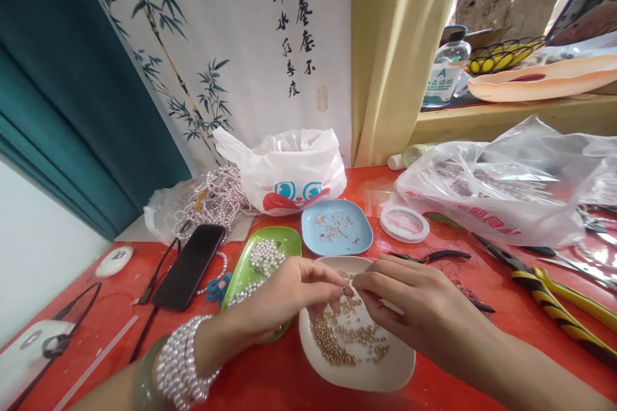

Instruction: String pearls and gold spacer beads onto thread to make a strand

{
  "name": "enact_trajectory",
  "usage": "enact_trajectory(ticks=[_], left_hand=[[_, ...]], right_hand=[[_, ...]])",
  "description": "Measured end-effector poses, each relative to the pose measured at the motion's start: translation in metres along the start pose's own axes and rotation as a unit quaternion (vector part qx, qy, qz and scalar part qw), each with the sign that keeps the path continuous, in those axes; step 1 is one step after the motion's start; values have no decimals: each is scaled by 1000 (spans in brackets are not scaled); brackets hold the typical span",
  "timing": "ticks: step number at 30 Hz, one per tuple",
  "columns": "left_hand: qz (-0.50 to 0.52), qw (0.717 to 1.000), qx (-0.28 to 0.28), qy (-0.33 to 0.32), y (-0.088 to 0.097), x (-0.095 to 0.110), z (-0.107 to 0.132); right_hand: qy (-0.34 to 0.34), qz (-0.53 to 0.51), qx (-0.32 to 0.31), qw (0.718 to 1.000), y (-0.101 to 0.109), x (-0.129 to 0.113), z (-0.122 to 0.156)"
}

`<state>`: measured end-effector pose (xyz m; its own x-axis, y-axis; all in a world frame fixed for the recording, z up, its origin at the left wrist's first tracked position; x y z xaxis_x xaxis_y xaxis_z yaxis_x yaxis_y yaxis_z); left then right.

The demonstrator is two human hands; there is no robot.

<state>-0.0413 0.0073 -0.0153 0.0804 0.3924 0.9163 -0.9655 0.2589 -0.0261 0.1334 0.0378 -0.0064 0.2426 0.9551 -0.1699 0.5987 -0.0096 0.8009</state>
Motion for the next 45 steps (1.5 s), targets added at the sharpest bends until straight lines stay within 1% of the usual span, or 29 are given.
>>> enact_trajectory(ticks=[4,7,12,16,22,26,30,34,41,45], left_hand=[[-8,1000,7,-7,0,0,0],[-10,1000,12,-18,0,-1,-1],[-15,1000,17,-15,1,-1,0],[-40,999,13,-30,0,-2,0],[-52,995,49,-63,-2,-2,0],[-91,988,83,-93,-3,-2,4],[-134,979,101,-118,-5,-2,7],[-147,973,108,-144,-6,-2,8],[-176,962,108,-177,-6,-2,10],[-210,950,120,-195,-6,-2,11]], right_hand=[[16,7,7,1000,0,0,0],[29,11,1,1000,-1,-1,1],[43,16,6,999,0,-2,0],[49,15,-4,999,-1,-2,1],[35,16,9,999,-3,-3,2],[29,18,14,999,-2,-4,0],[31,14,18,999,-1,-4,-1],[27,4,18,999,-1,-3,-1],[23,-15,-6,1000,-3,-1,4],[26,-3,13,1000,-4,-3,3]])
Point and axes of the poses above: each hand's wrist, its own z-axis away from the middle knuckle, its own y-axis out of the back of the hand, x = y × z, the point moved 1 cm from there along -z, towards the middle knuckle, and after that the axes turned 7 degrees about y, right-handed, at the moved point
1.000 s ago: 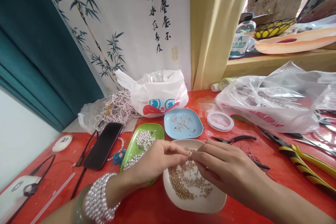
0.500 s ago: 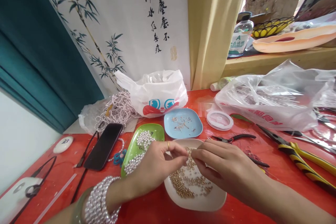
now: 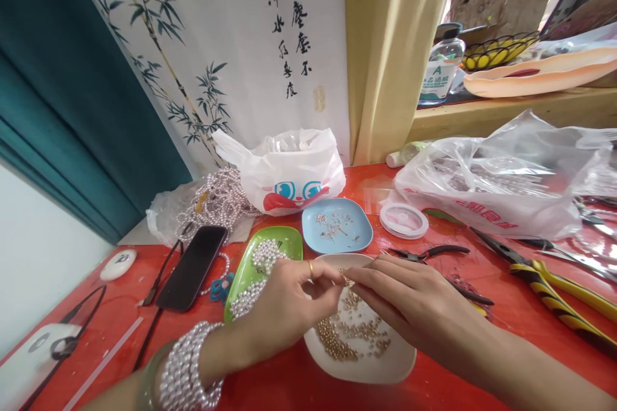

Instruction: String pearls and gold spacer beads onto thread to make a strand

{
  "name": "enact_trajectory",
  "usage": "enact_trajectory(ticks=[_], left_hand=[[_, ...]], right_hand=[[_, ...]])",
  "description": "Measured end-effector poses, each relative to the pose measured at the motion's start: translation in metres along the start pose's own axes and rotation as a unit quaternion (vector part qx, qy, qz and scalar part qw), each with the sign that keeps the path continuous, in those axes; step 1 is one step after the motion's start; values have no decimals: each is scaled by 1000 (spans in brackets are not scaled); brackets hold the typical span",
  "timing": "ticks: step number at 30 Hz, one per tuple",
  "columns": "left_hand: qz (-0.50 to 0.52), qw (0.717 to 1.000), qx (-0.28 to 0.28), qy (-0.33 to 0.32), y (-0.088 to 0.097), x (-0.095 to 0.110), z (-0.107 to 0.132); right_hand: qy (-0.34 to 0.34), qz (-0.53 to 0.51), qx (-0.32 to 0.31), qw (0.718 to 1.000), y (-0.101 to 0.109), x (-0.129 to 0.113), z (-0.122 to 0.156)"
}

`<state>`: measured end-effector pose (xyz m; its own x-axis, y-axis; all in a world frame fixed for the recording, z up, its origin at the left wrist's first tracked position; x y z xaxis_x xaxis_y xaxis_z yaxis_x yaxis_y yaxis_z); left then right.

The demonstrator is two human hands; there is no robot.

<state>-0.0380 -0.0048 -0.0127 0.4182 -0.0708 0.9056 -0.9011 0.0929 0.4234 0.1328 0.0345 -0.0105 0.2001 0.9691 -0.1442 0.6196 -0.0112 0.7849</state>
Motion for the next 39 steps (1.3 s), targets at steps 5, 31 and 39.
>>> enact_trajectory(ticks=[5,31,39], left_hand=[[-45,998,13,-46,-1,0,3],[-183,966,-6,-184,0,-2,5],[-175,971,15,-166,0,-2,4]], right_hand=[[-22,18,20,999,-3,-3,-1],[-41,63,43,996,-4,-8,-2],[-66,48,3,997,-1,-5,-2]])
Point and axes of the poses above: each hand's wrist, its own z-axis away from the middle knuckle, its own y-axis out of the back of the hand, x = y × z, the point moved 1 cm from there along -z, towards the middle knuckle, and after that the axes turned 7 degrees about y, right-handed, at the moved point
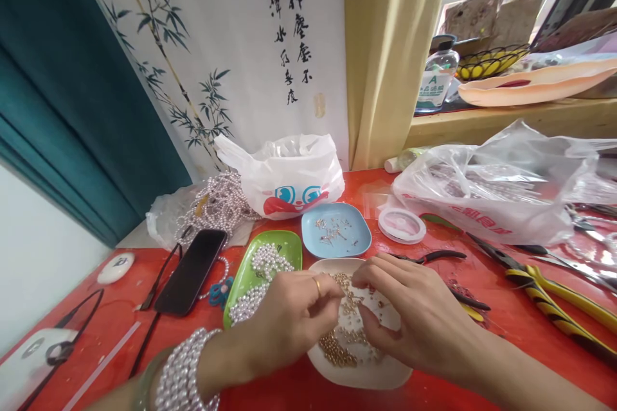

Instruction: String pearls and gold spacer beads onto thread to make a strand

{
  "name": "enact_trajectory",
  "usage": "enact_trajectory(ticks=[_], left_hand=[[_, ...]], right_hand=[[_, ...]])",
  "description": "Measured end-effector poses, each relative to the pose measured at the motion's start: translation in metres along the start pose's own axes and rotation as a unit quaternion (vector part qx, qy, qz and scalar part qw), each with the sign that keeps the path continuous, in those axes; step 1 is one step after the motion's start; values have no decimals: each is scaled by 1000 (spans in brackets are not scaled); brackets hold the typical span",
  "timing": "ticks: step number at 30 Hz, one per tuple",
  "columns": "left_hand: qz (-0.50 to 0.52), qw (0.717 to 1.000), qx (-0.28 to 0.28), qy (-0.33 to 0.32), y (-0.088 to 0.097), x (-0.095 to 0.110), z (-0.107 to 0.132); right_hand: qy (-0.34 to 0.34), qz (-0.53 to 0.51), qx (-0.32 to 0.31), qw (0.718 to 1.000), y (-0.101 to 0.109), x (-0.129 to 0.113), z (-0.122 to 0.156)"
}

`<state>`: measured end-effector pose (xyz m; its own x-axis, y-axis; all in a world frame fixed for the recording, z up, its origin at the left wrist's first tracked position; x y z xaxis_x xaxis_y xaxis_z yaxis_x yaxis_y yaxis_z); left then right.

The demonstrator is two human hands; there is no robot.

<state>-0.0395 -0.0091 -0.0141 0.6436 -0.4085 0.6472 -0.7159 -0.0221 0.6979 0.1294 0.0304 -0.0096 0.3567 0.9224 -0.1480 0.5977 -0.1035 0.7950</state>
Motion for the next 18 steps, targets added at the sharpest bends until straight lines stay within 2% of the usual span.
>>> enact_trajectory(ticks=[3,10,18], left_hand=[[0,1000,2,-11,-2,2,0],[-25,999,6,-45,-3,4,1],[-31,999,3,-29,0,-1,0]], right_hand=[[-10,-20,-9,1000,-3,-3,0],[12,-13,24,1000,-9,-6,3],[7,-4,54,999,-5,-3,1]])
Point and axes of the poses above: each hand's wrist, its own z-axis away from the middle knuckle, its own y-axis out of the back of the hand, x = y × z, the point moved 1 cm from there along -z, towards the middle knuckle, and after that the axes turned 7 degrees about y, right-handed, at the moved point
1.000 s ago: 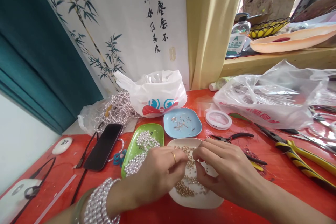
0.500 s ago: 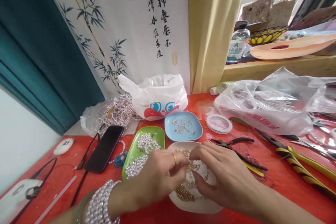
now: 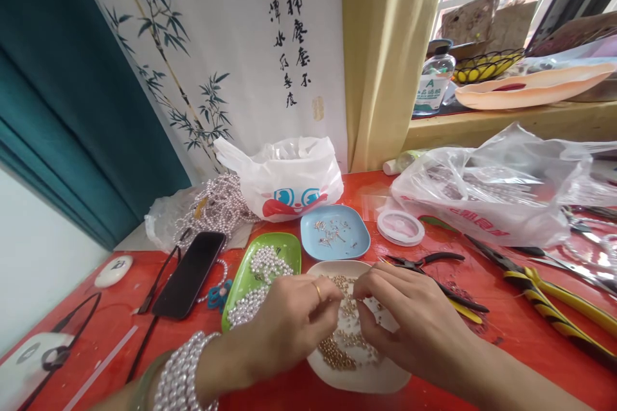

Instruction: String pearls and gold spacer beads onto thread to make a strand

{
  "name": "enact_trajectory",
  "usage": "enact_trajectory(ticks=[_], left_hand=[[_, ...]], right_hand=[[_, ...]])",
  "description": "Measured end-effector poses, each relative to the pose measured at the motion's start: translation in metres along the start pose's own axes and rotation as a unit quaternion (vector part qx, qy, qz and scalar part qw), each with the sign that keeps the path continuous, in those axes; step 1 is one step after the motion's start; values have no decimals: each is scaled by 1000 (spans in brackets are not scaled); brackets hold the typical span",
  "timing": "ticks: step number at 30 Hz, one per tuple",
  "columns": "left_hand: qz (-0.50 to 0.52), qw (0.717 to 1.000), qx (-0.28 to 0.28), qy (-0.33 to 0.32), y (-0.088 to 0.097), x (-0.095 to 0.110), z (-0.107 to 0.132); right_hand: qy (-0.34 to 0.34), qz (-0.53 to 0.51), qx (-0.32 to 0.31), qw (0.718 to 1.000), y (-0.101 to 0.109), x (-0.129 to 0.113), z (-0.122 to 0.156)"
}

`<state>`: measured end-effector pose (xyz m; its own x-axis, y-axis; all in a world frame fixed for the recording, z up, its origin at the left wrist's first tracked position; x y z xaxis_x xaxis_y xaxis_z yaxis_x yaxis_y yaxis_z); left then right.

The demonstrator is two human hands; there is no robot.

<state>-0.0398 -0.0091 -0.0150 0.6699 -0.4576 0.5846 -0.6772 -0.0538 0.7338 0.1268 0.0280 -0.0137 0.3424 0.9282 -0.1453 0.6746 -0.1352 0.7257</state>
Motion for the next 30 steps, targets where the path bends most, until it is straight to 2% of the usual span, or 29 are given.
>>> enact_trajectory(ticks=[10,13,15,18,23,25,27,30], left_hand=[[17,1000,-10,9,3,3,1],[39,998,-15,45,7,4,-1],[61,993,-40,93,10,4,-3],[132,971,-88,178,10,4,-6],[312,892,-133,298,3,3,-9],[326,882,-136,312,2,3,-9],[324,883,-132,313,2,3,-10],[340,876,-126,319,2,2,-9]], right_hand=[[3,26,18,999,1,0,-1],[-20,4,9,1000,0,4,2],[-41,-25,-12,999,0,6,3],[-55,-51,-29,997,0,7,4],[-1,-15,-18,1000,-3,0,3],[12,-9,-29,999,-4,-3,4],[4,-19,-36,999,-4,-4,3],[-57,-71,-44,995,-1,-4,0]])
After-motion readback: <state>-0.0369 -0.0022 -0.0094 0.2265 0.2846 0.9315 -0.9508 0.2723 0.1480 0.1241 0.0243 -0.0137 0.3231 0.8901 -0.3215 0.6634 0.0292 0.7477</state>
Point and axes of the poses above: each hand's wrist, its own z-axis away from the middle knuckle, its own y-axis out of the back of the hand, x = y × z, the point moved 1 cm from there along -z, towards the middle knuckle, and after that the axes turned 7 degrees about y, right-handed, at the moved point
